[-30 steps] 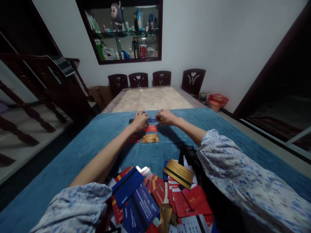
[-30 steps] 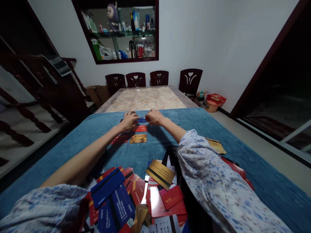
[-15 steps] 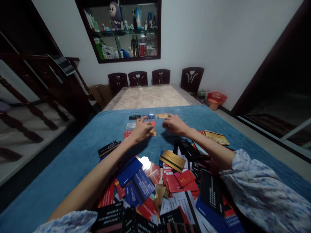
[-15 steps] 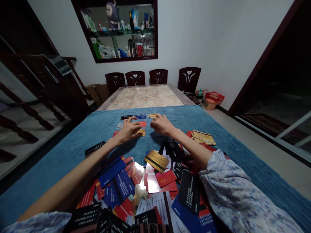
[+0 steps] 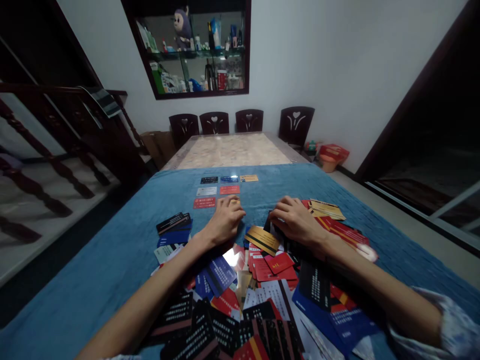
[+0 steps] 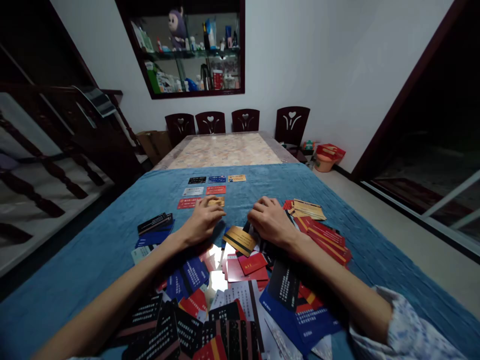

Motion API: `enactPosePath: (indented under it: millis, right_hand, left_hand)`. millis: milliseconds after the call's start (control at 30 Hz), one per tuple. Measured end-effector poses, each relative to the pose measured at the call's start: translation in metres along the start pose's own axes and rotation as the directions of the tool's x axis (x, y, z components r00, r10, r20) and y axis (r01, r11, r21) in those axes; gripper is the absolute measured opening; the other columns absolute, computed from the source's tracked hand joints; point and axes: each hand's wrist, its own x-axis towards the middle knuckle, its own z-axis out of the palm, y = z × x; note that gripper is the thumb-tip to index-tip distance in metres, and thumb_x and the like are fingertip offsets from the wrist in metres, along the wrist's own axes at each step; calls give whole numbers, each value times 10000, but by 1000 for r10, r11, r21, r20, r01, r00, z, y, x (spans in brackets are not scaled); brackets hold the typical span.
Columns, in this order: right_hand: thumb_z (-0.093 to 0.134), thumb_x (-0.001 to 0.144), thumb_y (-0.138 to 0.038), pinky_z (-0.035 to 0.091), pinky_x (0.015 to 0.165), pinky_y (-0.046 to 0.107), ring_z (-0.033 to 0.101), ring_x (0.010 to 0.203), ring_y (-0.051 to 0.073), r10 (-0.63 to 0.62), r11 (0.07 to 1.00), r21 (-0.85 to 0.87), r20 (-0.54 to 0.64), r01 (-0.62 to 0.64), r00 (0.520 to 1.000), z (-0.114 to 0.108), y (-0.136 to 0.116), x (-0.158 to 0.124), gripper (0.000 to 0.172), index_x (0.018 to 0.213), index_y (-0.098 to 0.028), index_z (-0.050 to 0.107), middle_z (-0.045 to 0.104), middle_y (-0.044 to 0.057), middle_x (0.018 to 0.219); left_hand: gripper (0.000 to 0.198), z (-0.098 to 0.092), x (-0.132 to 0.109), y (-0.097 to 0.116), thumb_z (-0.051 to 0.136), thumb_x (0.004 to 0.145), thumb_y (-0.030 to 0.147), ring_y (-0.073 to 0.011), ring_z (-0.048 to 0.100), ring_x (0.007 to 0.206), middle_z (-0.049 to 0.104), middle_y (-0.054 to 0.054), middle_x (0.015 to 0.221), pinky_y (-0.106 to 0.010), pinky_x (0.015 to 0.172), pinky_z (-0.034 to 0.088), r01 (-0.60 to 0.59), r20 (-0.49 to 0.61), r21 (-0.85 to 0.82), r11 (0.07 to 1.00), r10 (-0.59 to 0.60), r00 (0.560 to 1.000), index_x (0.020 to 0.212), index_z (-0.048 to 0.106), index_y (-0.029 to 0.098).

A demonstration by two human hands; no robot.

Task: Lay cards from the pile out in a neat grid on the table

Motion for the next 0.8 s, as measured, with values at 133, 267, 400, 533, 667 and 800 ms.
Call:
enactPosePath:
  millis: [133,267,400,533,667,800]
  right_hand:
    - [571,936,-280,328,758,360,517,932,230,9,999,36,6,-9,1000,-7,-14,-17,148,928,-213,703,693,81,889]
    - [562,942,-364,371,800,391,519,977,249,18,995,93,53,-23,998,-12,-26,-24,206,975,-218,702,694,95,951]
    - [571,926,-454,382,842,417,515,977,254,21,990,139,99,-34,995,-15,-32,-26,270,960,-221,703,686,93,963]
    - [552,919,-518,377,843,421,511,967,256,8,986,162,123,-28,992,-16,-35,-27,342,956,-212,698,682,102,956]
    - [547,910,-543,368,843,424,502,983,263,0,984,175,128,-23,992,-17,-38,-29,378,964,-198,691,677,105,970]
    - [569,886,-580,372,842,426,507,964,260,-7,979,202,117,-17,993,-18,-40,-30,413,986,-200,698,677,109,984]
  left_hand:
    - [272,3,-7,15,486,923,140,-318,393,1298,707,-90,1100,-561,1053,316,-51,31,-59,997,53,998,1073,704,205]
    - [254,4,-10,26,470,963,205,-307,396,1310,695,-90,1136,-550,1057,331,-75,61,-122,990,83,995,1093,689,209]
    - [243,3,-10,32,494,961,227,-303,392,1347,658,-88,1244,-545,1076,322,-88,109,-151,985,105,989,1134,663,206]
    - [255,1,-11,34,544,926,240,-312,368,1382,622,-92,1318,-543,1093,316,-87,155,-176,980,115,981,1152,662,222]
    - [278,0,-11,34,569,906,267,-324,355,1395,633,-97,1304,-548,1106,303,-84,191,-217,973,127,973,1162,667,220]
    - [307,0,-11,33,591,849,194,-318,384,1365,659,-87,1244,-532,1109,306,-91,187,-217,972,133,973,1143,674,212]
